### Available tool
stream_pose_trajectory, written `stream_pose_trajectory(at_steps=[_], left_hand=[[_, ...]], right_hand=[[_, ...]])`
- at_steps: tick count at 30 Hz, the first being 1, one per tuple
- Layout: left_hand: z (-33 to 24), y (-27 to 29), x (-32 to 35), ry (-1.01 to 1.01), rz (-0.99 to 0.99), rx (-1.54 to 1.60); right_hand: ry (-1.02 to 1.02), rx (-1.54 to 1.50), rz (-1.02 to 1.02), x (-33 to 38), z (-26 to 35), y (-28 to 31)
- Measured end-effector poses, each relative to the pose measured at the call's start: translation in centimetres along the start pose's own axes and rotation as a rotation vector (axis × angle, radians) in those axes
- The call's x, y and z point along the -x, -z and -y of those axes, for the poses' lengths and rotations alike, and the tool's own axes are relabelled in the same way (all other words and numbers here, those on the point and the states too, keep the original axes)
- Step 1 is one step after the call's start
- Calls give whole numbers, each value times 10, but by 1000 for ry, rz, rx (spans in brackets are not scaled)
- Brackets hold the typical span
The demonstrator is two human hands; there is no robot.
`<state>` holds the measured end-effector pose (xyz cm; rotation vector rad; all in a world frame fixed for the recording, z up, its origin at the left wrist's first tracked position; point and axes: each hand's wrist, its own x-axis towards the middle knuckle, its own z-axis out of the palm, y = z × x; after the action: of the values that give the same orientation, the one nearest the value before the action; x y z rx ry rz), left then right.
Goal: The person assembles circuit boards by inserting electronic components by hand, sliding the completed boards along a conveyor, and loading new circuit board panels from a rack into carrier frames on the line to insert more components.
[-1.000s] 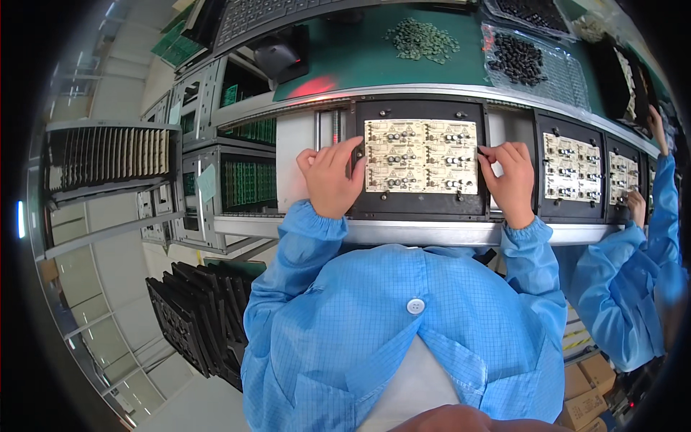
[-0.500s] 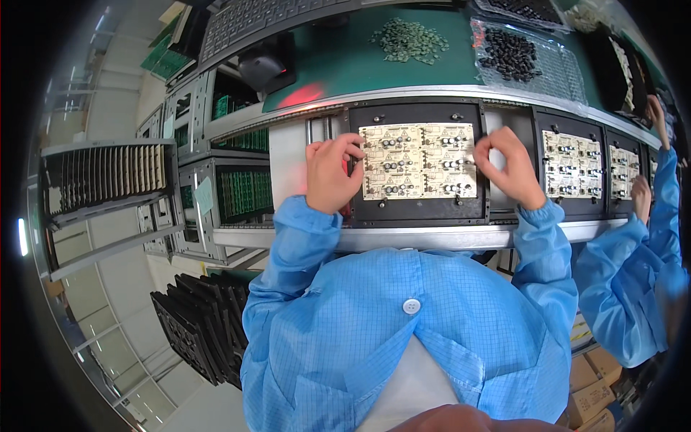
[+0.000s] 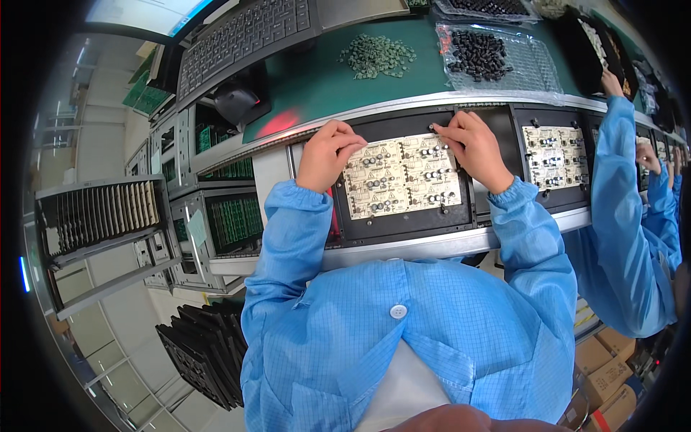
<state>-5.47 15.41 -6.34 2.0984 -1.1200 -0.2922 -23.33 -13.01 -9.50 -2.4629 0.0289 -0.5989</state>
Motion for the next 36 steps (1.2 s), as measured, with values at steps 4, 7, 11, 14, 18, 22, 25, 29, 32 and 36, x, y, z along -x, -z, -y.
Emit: stream_pose_trajectory(at_steps=[4, 7, 11, 14, 18, 22, 25, 29, 32, 36], left_hand=[[6, 21, -39, 146, 291, 122], [30, -1, -96, 129, 78, 154], [26, -26, -146, 116, -141, -454], [34, -44, -161, 80, -207, -447], [38, -38, -154, -4, -215, -396], [46, -31, -146, 23, -277, -205], [50, -26, -148, 256, -242, 173], [59, -24, -150, 322, -260, 484], [50, -20, -150, 456, -230, 698], [46, -16, -149, 554, -230, 913]], right_hand=[[36, -64, 31, -1, -8, -3], [153, -145, 71, -16, -22, -5], [-20, -156, 63, -71, -19, -21], [-121, 70, -149, -102, -27, -53], [-151, 268, -106, -120, -43, -83], [-154, 224, -155, -122, -53, -89], [-182, 113, -206, -121, -55, -83], [-352, -237, -187, -124, -56, -75], [-391, -345, -149, -123, -54, -63], [-187, 69, -15, -124, -37, -58]])
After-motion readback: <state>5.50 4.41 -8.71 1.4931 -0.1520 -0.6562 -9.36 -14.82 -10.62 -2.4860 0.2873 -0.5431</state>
